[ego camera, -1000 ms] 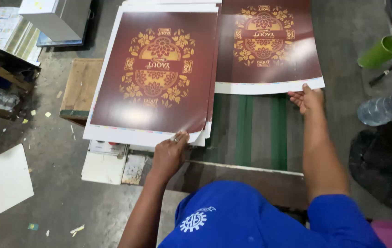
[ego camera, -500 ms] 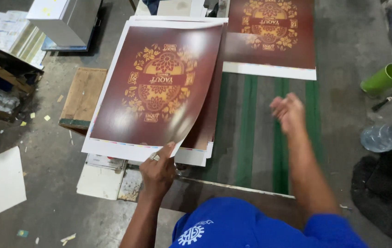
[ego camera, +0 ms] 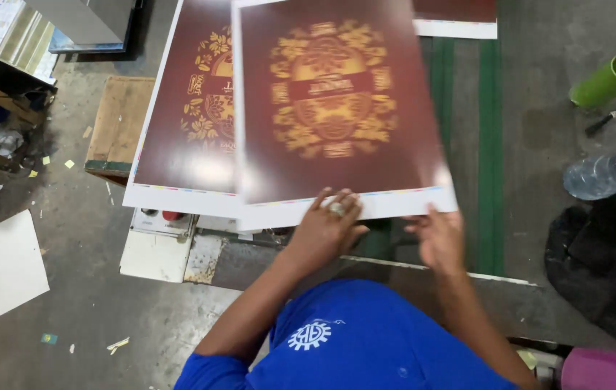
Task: The person repeatedly picks up large printed sheets from a stack on a table and places them onto a separate pile on the right side. The sheets feature a maroon background with a gold decorative design. The person handles the sheets by hand, moving them one by one in a continuous workflow.
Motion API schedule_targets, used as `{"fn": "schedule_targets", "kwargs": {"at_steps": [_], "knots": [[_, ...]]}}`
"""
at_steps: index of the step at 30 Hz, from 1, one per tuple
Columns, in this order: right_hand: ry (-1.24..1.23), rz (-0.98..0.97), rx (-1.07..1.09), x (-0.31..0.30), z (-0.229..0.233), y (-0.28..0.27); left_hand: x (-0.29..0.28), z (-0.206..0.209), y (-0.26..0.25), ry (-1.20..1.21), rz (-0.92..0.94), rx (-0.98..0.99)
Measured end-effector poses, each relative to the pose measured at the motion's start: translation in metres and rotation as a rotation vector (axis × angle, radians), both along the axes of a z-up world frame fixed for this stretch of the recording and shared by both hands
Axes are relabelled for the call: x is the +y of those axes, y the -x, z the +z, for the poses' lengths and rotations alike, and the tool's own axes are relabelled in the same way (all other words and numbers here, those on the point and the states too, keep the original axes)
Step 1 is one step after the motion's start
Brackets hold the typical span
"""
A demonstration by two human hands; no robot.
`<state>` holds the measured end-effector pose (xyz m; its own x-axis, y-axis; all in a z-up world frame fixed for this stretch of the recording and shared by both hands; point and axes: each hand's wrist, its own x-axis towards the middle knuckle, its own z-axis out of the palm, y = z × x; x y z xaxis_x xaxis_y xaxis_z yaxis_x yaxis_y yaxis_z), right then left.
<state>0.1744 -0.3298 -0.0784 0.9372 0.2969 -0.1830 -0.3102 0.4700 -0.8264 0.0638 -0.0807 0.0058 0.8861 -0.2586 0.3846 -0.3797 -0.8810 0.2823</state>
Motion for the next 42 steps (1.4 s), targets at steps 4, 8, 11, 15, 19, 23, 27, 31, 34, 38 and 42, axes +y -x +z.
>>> {"fn": "schedule_targets", "kwargs": {"at_steps": [4, 8, 11, 15, 19, 23, 27, 31, 34, 38, 42], "knots": [[0.102, -0.252, -0.031, -0.084, -0.053, -0.023, 0.053, -0.012, 0.019, -0.105, 0.129, -0.027], [0.166, -0.325, -0.088, -0.14, -0.07, -0.037, 0.082, 0.008, 0.035, -0.118, 0.317, 0.05], [0.225, -0.359, -0.075, -0.162, -0.079, -0.047, 0.093, -0.005, 0.043, -0.17, 0.354, 0.122], [0.322, -0.315, -0.032, -0.156, -0.095, -0.072, 0.105, -0.019, 0.05, -0.346, 0.388, 0.044], [0.312, -0.239, -0.064, -0.115, -0.096, -0.114, 0.107, -0.005, 0.048, -0.157, 0.402, -0.048], [0.34, -0.243, -0.052, -0.087, -0.102, -0.184, 0.102, 0.002, 0.049, -0.209, 0.35, 0.004], [0.318, -0.207, -0.086, -0.071, -0.103, -0.259, 0.096, 0.029, 0.051, -0.236, 0.254, 0.077], [0.239, -0.125, -0.011, -0.062, -0.098, -0.273, 0.111, 0.028, 0.061, -0.225, 0.27, 0.053], [0.304, -0.118, 0.063, -0.044, -0.084, -0.232, 0.116, 0.035, 0.063, -0.041, 0.406, -0.039], [0.267, 0.055, -0.036, -0.005, -0.068, -0.127, 0.089, 0.046, 0.054, 0.038, 0.446, -0.328], [0.29, 0.437, -0.315, 0.048, 0.002, -0.019, 0.033, 0.029, 0.025, 0.126, 0.136, -0.385]]}}
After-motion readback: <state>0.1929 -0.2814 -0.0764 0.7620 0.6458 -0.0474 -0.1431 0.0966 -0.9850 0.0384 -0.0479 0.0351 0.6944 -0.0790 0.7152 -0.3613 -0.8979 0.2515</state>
